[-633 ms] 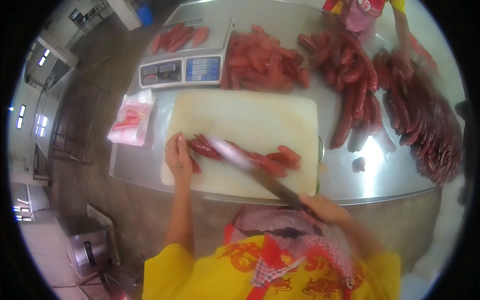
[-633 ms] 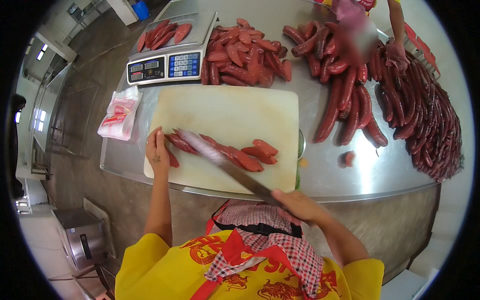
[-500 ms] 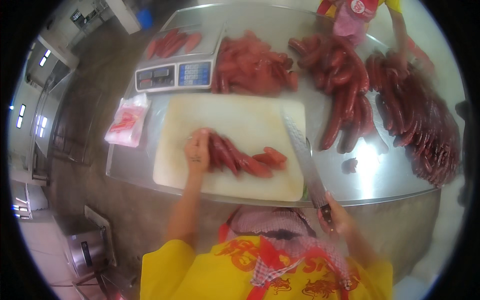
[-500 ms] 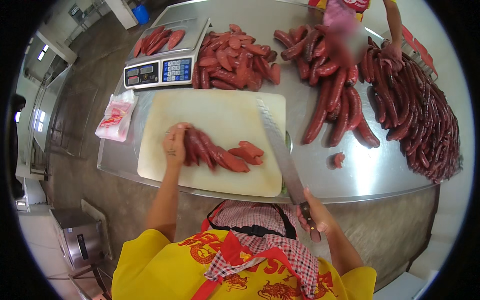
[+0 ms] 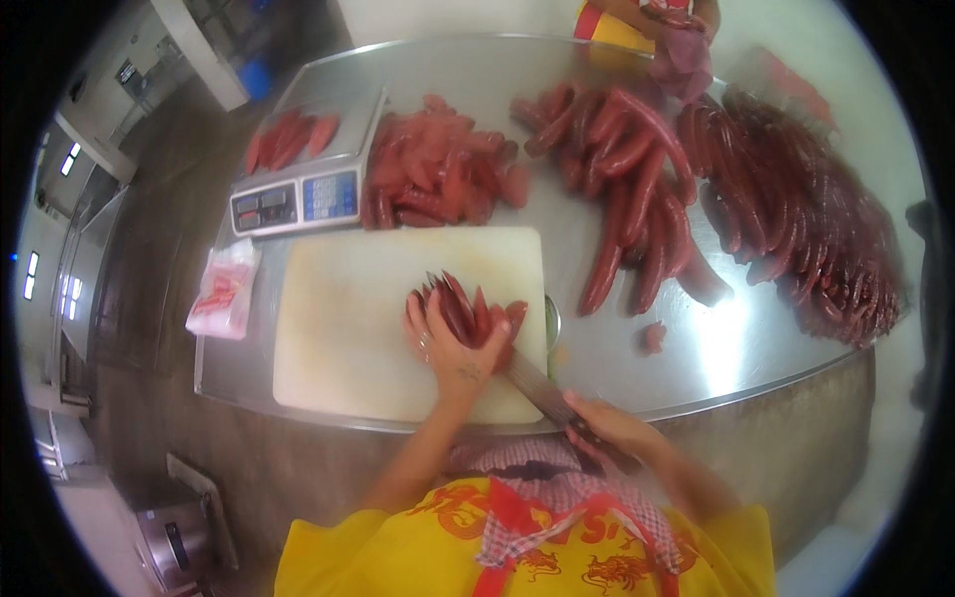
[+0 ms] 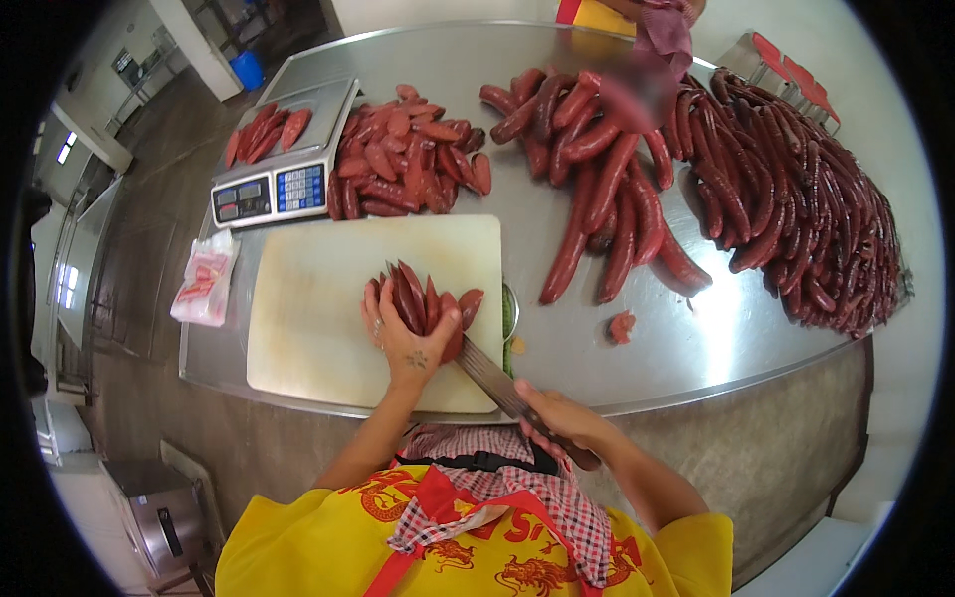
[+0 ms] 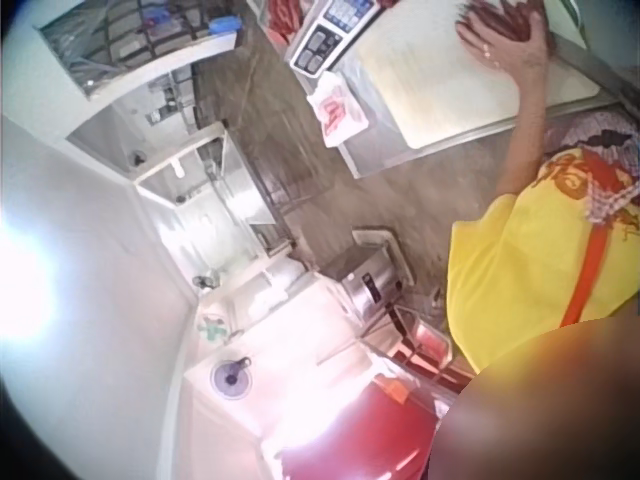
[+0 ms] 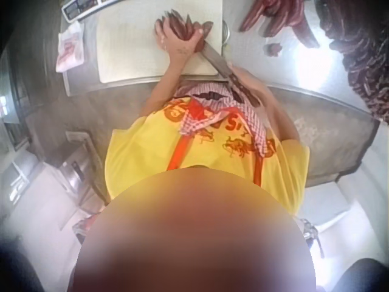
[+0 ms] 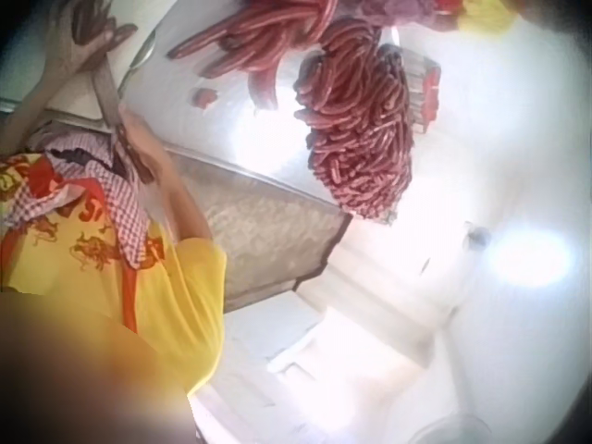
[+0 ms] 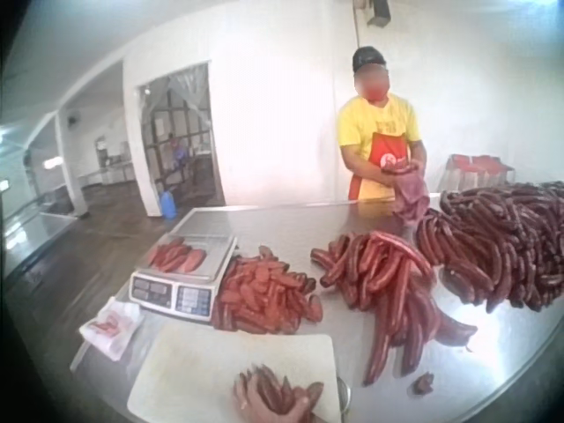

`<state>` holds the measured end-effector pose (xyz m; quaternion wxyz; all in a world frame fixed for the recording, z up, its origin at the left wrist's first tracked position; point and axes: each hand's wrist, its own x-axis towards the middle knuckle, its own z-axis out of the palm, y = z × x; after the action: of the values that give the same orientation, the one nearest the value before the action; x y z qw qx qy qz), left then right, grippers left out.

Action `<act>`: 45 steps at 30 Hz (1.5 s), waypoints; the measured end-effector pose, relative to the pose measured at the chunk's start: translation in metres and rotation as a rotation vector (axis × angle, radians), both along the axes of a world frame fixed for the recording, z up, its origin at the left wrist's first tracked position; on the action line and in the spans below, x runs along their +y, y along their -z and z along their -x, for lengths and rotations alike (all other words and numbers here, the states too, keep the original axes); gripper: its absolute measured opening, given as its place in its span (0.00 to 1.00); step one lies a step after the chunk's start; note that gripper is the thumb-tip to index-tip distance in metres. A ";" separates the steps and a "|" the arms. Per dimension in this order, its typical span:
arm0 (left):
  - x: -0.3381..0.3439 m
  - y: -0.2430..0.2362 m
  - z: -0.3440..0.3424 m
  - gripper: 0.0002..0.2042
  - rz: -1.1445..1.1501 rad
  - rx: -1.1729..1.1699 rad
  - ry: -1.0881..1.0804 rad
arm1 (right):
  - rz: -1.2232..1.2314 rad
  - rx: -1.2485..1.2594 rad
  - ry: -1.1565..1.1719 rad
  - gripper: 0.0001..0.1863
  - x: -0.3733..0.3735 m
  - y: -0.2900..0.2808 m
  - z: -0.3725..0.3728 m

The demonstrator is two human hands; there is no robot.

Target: The person slices long pieces of red meat into smaller segments on a white cutting board using a knife. Sliced pieces are moved aside on the stainless steel table. A digital scale and plastic bags are visible nearby.

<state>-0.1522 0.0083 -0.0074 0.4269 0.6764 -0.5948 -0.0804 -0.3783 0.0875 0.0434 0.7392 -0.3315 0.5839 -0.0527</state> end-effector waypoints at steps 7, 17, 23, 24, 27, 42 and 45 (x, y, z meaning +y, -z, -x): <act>-0.187 -0.045 -0.034 0.40 0.372 0.361 0.229 | 0.391 0.029 0.059 0.41 -0.138 -0.038 -0.061; -0.150 -0.039 -0.054 0.11 -0.308 0.205 0.539 | 0.601 0.494 0.267 0.28 -0.130 -0.061 0.000; -0.041 -0.019 0.005 0.19 -0.294 -0.204 0.879 | 0.461 0.560 0.550 0.32 -0.033 -0.074 0.027; -0.039 -0.018 0.015 0.20 -0.280 -0.192 0.904 | 0.470 0.561 0.574 0.31 -0.018 -0.074 0.033; -0.033 -0.020 0.056 0.20 -0.183 -0.067 1.138 | 0.492 0.528 0.672 0.31 0.017 -0.069 0.051; -0.233 -0.026 0.140 0.08 0.248 0.093 0.770 | 0.497 0.410 0.934 0.34 0.071 -0.044 0.097; -0.321 -0.008 0.127 0.16 0.318 -0.038 0.693 | 0.491 0.414 0.898 0.34 0.058 -0.040 0.094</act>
<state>-0.2795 -0.3131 0.0002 0.4631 0.3620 -0.8009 -0.1142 -0.4720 0.1456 0.0834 0.4147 -0.2158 0.7716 -0.4314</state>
